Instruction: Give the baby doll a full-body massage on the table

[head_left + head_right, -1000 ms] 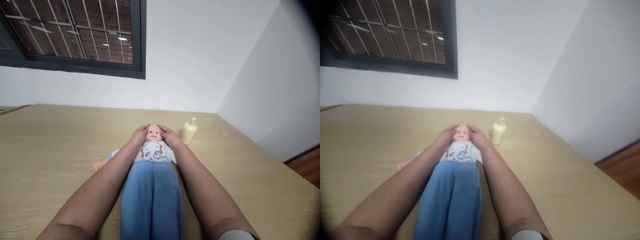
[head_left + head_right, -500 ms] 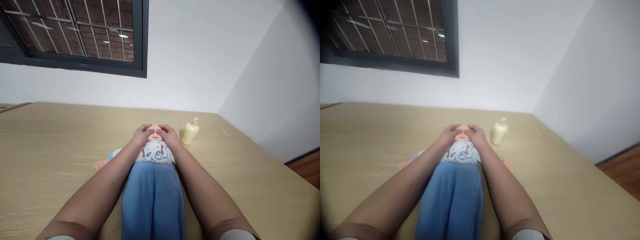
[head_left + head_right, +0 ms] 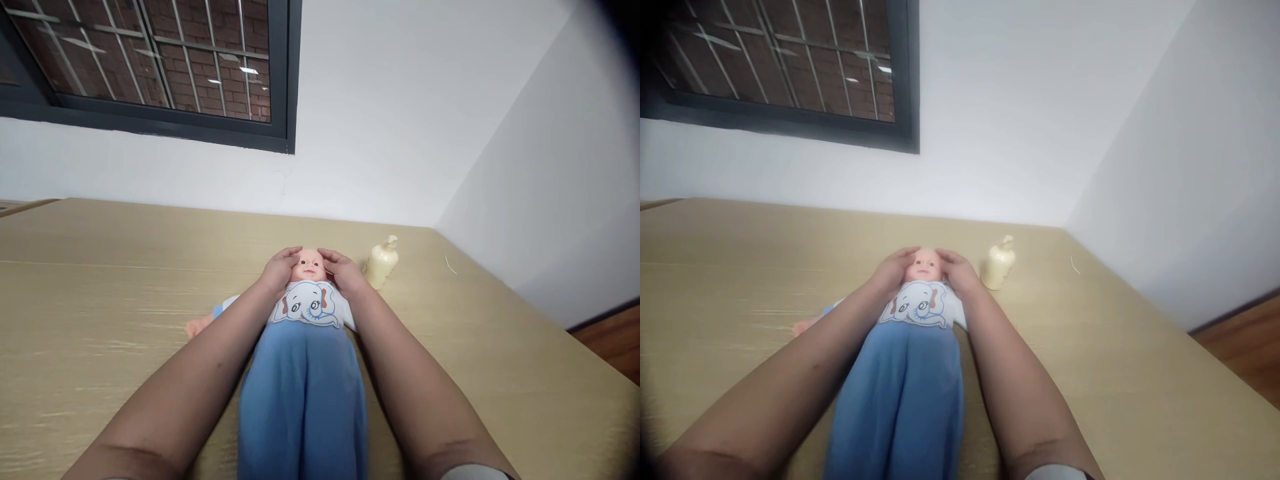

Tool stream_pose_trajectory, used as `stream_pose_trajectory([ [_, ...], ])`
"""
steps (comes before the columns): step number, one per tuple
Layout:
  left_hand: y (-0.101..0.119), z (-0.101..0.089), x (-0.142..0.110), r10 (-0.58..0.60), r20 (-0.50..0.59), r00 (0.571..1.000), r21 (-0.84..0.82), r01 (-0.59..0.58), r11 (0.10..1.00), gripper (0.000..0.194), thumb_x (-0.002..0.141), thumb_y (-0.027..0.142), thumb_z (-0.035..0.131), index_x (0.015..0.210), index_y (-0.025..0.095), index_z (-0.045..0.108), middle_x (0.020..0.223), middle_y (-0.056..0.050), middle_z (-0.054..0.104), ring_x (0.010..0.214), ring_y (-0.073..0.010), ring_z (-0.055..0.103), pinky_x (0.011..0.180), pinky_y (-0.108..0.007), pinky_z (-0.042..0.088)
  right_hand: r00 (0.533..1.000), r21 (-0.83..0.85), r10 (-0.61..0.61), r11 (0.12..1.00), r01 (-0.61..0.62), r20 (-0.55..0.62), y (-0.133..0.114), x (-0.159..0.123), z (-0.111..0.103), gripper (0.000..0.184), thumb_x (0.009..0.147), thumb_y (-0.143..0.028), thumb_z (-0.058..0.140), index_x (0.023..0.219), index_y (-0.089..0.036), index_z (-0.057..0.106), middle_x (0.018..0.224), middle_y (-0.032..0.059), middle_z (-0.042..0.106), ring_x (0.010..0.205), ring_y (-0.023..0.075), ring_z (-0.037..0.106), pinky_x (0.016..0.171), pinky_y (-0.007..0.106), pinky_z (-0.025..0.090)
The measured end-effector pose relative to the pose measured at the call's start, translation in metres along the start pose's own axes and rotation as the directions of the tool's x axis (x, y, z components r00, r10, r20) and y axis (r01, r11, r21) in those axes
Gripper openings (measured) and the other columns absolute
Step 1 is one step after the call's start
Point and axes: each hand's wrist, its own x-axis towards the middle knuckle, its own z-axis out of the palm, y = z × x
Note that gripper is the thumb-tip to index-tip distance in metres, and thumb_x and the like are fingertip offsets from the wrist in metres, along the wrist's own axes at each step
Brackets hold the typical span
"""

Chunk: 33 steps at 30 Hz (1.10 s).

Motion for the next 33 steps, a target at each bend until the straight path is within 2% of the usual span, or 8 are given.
stream_pose_trajectory([
  [2, 0.000, 0.000, 0.000, 0.004, 0.003, 1.000, 0.006, -0.004, 1.000, 0.038, 0.076, 0.021, 0.068, 0.113, 0.015, 0.069, 0.113, -0.015, 0.071, 0.099, -0.0280, 0.070, 0.087, -0.040, 0.056, 1.000, 0.000, 0.013, 1.000, -0.013, -0.022, -0.001, 0.000, 0.002, 0.044, 0.083, -0.032, 0.066, 0.126, -0.021, 0.065, 0.115, 0.0104, 0.075, 0.099, 0.0263, 0.073, 0.086, 0.042, 0.060],
  [4, 0.001, 0.002, -0.001, 0.014, 0.004, 1.000, 0.025, -0.014, 1.000, 0.037, 0.075, 0.022, 0.069, 0.112, 0.015, 0.069, 0.113, -0.014, 0.072, 0.099, -0.0276, 0.069, 0.087, -0.038, 0.055, 0.999, -0.014, 0.005, 1.000, -0.005, -0.041, -0.001, 0.001, 0.004, 0.041, 0.084, -0.037, 0.066, 0.122, -0.021, 0.067, 0.115, 0.0096, 0.075, 0.102, 0.0265, 0.072, 0.090, 0.042, 0.058],
  [7, 0.007, 0.005, -0.006, 0.035, -0.007, 0.999, 0.086, -0.034, 0.996, 0.038, 0.071, 0.023, 0.076, 0.108, 0.015, 0.070, 0.105, -0.012, 0.073, 0.094, -0.0262, 0.069, 0.083, -0.035, 0.054, 0.999, -0.045, -0.018, 0.999, 0.016, -0.046, -0.001, 0.004, 0.005, 0.042, 0.078, -0.039, 0.076, 0.116, -0.022, 0.071, 0.116, 0.0071, 0.075, 0.109, 0.0258, 0.069, 0.100, 0.041, 0.053],
  [9, 0.011, 0.008, -0.010, 0.044, -0.016, 0.999, 0.129, -0.042, 0.991, 0.040, 0.069, 0.024, 0.081, 0.106, 0.015, 0.069, 0.098, -0.010, 0.073, 0.089, -0.0257, 0.069, 0.078, -0.034, 0.054, 0.999, -0.056, -0.016, 0.998, 0.015, -0.031, -0.002, 0.005, 0.006, 0.043, 0.073, -0.038, 0.081, 0.113, -0.022, 0.072, 0.112, 0.0066, 0.076, 0.108, 0.0258, 0.068, 0.101, 0.041, 0.051],
  [15, 0.014, 0.010, -0.014, 0.039, -0.011, 0.999, 0.149, -0.037, 0.988, 0.039, 0.071, 0.023, 0.081, 0.106, 0.016, 0.066, 0.095, -0.010, 0.071, 0.081, -0.0233, 0.068, 0.069, -0.031, 0.053, 0.999, -0.023, 0.008, 1.000, -0.007, 0.033, -0.001, 0.005, 0.005, 0.041, 0.073, -0.040, 0.082, 0.109, -0.022, 0.073, 0.101, 0.0057, 0.077, 0.097, 0.0245, 0.071, 0.093, 0.039, 0.055],
  [21, 0.011, 0.008, -0.010, -0.003, 0.007, 1.000, 0.086, 0.002, 0.996, 0.036, 0.077, 0.020, 0.073, 0.112, 0.015, 0.066, 0.097, -0.011, 0.072, 0.083, -0.0230, 0.069, 0.071, -0.032, 0.054, 0.995, 0.093, 0.037, 0.995, -0.045, 0.092, -0.003, 0.000, 0.004, 0.045, 0.075, -0.036, 0.080, 0.116, -0.022, 0.068, 0.106, 0.0067, 0.077, 0.093, 0.0235, 0.073, 0.086, 0.038, 0.058],
  [27, 0.008, 0.004, -0.006, -0.018, 0.001, 1.000, 0.035, 0.018, 0.999, 0.033, 0.077, 0.019, 0.070, 0.110, 0.016, 0.068, 0.105, -0.012, 0.072, 0.092, -0.0254, 0.070, 0.081, -0.036, 0.055, 0.994, 0.150, 0.095, 0.983, -0.102, 0.053, -0.006, -0.003, 0.005, 0.039, 0.078, -0.027, 0.074, 0.116, -0.023, 0.066, 0.106, 0.0077, 0.076, 0.087, 0.0230, 0.074, 0.080, 0.038, 0.061],
  [33, 0.012, 0.008, -0.011, 0.013, 0.009, 1.000, 0.060, -0.013, 0.998, 0.032, 0.076, 0.025, 0.077, 0.105, 0.016, 0.068, 0.098, -0.011, 0.073, 0.088, -0.0242, 0.070, 0.077, -0.034, 0.055, 0.999, 0.065, 0.039, 0.997, -0.038, -0.005, -0.001, 0.001, 0.007, 0.037, 0.079, -0.038, 0.074, 0.112, -0.023, 0.068, 0.105, 0.0049, 0.076, 0.094, 0.0217, 0.071, 0.086, 0.036, 0.058],
])
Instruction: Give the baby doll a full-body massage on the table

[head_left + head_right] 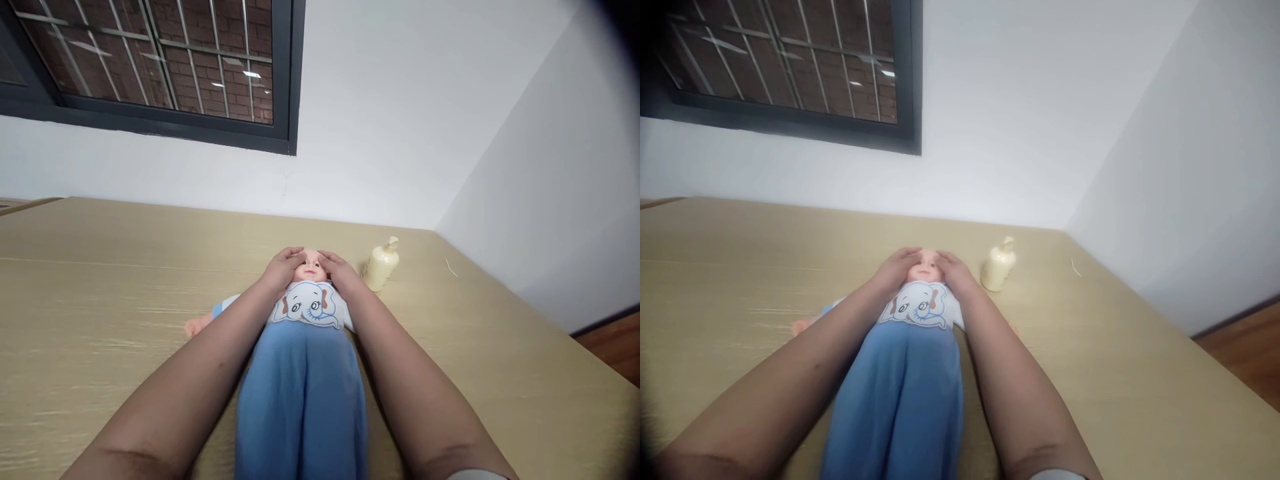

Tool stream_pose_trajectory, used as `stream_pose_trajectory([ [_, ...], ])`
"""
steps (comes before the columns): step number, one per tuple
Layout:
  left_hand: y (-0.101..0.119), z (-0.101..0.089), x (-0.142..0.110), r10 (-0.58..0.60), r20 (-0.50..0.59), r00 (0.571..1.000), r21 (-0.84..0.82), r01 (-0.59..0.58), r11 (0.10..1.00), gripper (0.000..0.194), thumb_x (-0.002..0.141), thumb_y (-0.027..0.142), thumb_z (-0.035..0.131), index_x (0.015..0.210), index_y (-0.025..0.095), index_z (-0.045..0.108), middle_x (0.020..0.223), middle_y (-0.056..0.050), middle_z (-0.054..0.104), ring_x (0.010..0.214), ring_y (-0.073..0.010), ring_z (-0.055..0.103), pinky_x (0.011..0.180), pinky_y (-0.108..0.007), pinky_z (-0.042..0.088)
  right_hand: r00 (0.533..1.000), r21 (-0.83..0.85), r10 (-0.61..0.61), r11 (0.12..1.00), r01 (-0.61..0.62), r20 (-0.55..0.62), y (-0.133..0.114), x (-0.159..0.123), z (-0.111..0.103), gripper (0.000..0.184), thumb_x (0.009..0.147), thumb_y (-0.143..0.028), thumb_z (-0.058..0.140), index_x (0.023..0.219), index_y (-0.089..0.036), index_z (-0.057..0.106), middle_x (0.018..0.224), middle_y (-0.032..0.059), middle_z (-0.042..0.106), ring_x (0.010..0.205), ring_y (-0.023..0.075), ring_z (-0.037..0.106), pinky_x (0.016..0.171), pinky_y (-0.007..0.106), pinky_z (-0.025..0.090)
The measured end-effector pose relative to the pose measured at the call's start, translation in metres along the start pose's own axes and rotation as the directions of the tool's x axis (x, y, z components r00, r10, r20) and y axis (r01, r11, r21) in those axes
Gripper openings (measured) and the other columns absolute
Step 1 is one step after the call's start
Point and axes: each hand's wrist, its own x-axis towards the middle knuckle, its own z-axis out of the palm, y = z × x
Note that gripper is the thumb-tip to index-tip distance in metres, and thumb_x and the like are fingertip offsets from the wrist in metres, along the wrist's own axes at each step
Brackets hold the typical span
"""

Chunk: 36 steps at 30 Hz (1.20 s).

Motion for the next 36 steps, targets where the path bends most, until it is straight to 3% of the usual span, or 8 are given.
stream_pose_trajectory([
  [5, 0.002, 0.002, -0.003, 0.006, -0.016, 1.000, 0.039, -0.005, 0.999, 0.039, 0.071, 0.022, 0.083, 0.105, 0.015, 0.066, 0.095, -0.010, 0.071, 0.080, -0.0227, 0.069, 0.072, -0.033, 0.053, 0.999, -0.099, -0.032, 0.995, 0.030, -0.016, 0.001, 0.003, -0.001, 0.044, 0.072, -0.039, 0.081, 0.112, -0.024, 0.069, 0.098, 0.0038, 0.076, 0.091, 0.0233, 0.072, 0.085, 0.037, 0.058],
  [10, -0.001, 0.001, -0.002, 0.013, 0.003, 1.000, -0.005, -0.013, 1.000, 0.041, 0.070, 0.020, 0.081, 0.107, 0.015, 0.065, 0.097, -0.010, 0.071, 0.080, -0.0224, 0.069, 0.071, -0.033, 0.053, 0.997, -0.133, -0.075, 0.989, 0.070, -0.027, 0.001, 0.002, -0.002, 0.051, 0.072, -0.041, 0.081, 0.118, -0.023, 0.068, 0.104, 0.0055, 0.077, 0.093, 0.0239, 0.072, 0.087, 0.039, 0.057],
  [16, 0.006, -0.002, -0.004, 0.013, 0.040, 0.999, -0.092, -0.009, 0.996, 0.048, 0.065, 0.023, 0.083, 0.108, 0.017, 0.062, 0.096, -0.008, 0.071, 0.082, -0.0234, 0.070, 0.072, -0.034, 0.055, 0.988, -0.130, -0.152, 0.981, 0.147, -0.028, -0.007, 0.000, 0.001, 0.051, 0.075, -0.041, 0.078, 0.121, -0.022, 0.069, 0.115, 0.0073, 0.075, 0.105, 0.0237, 0.070, 0.100, 0.042, 0.052],
  [23, 0.020, -0.013, -0.009, 0.040, 0.293, 0.955, -0.256, 0.038, 0.966, 0.053, 0.064, 0.036, 0.086, 0.109, 0.016, 0.065, 0.100, -0.013, 0.072, 0.088, -0.0298, 0.070, 0.077, -0.042, 0.057, 0.947, -0.315, -0.315, 0.895, 0.316, 0.054, -0.038, -0.018, 0.016, 0.033, 0.086, -0.036, 0.071, 0.119, -0.031, 0.073, 0.133, 0.0018, 0.068, 0.129, 0.0245, 0.058, 0.117, 0.047, 0.038],
  [31, 0.022, -0.014, -0.015, 0.056, 0.344, 0.937, -0.336, 0.067, 0.939, 0.054, 0.062, 0.034, 0.085, 0.110, 0.018, 0.066, 0.105, -0.013, 0.072, 0.100, -0.0365, 0.069, 0.083, -0.047, 0.056, 0.950, -0.359, -0.303, 0.880, 0.310, 0.077, -0.052, -0.031, 0.025, 0.035, 0.089, -0.026, 0.063, 0.122, -0.033, 0.072, 0.132, 0.0003, 0.068, 0.127, 0.0239, 0.059, 0.117, 0.049, 0.038],
  [36, 0.022, -0.013, -0.015, 0.024, 0.319, 0.948, -0.341, 0.091, 0.936, 0.056, 0.061, 0.034, 0.085, 0.111, 0.017, 0.066, 0.107, -0.015, 0.072, 0.102, -0.0370, 0.068, 0.083, -0.046, 0.056, 0.953, -0.376, -0.293, 0.877, 0.300, 0.077, -0.052, -0.031, 0.025, 0.036, 0.088, -0.026, 0.064, 0.123, -0.033, 0.071, 0.134, -0.0004, 0.067, 0.128, 0.0240, 0.059, 0.116, 0.049, 0.039],
])
